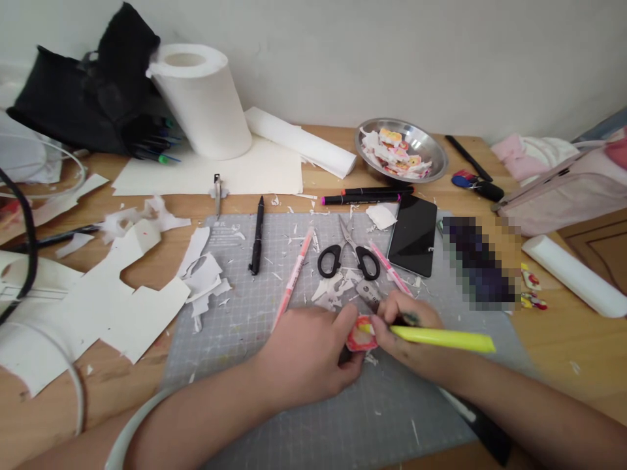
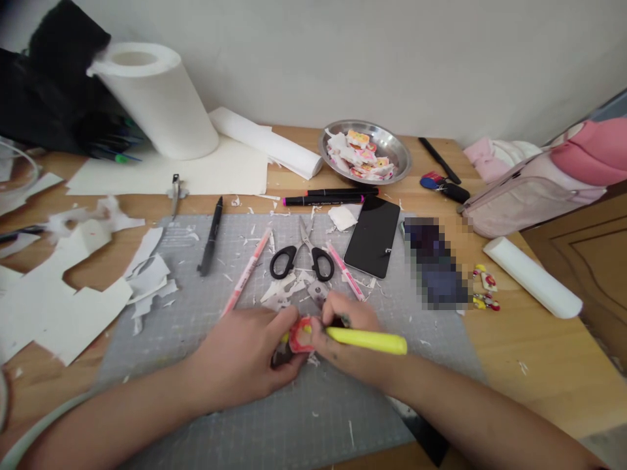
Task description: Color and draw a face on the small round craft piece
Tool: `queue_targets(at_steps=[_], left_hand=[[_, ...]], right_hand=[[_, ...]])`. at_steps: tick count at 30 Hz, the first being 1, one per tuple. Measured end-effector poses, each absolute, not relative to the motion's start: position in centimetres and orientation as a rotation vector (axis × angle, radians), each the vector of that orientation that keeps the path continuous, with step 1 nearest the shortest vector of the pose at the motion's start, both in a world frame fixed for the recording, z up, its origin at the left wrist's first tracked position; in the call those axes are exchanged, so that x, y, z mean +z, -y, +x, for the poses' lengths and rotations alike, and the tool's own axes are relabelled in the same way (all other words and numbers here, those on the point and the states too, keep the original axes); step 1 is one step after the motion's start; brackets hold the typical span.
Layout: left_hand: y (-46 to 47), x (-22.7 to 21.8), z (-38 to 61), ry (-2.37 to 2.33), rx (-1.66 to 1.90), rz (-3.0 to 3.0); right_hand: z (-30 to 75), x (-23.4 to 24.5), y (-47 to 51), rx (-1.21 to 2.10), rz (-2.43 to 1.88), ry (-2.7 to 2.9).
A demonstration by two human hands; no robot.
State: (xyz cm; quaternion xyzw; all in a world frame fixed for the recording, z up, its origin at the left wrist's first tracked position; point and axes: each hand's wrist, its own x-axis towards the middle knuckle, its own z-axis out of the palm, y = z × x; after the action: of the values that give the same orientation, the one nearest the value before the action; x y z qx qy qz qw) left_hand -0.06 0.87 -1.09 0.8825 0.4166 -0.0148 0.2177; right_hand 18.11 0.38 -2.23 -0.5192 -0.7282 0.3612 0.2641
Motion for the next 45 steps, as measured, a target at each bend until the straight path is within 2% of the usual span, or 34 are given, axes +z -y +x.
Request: queue_targets(at_steps=[6,9,22,26,45], left_hand=[[-0.79,-1.22,-0.13,-1.17,-0.037,2.466],[-0.81,-1.23,-0.09,-1.167,-0.028,2.474],[-0.77,-1.12,-0.04,-1.163,-0.027,2.488],[-0.76,-1.12,0.02,-1.173,-0.024,2.482],[-0.73,-1.03,0.1,-1.17,-0.057,2.47]], right_hand=[[18.27,-2.14,-0.49,0.909,-1.465,1.946],[18.31,-1.93,-0.52,0.989,-1.419,2.034],[18.66,-2.27,-0.5,0.977,-1.394,1.983],[18.61,-2.31,-0.41,0.88,-1.439,1.892],[18.76,-2.09,-0.5,0.928,-1.374,1.918]])
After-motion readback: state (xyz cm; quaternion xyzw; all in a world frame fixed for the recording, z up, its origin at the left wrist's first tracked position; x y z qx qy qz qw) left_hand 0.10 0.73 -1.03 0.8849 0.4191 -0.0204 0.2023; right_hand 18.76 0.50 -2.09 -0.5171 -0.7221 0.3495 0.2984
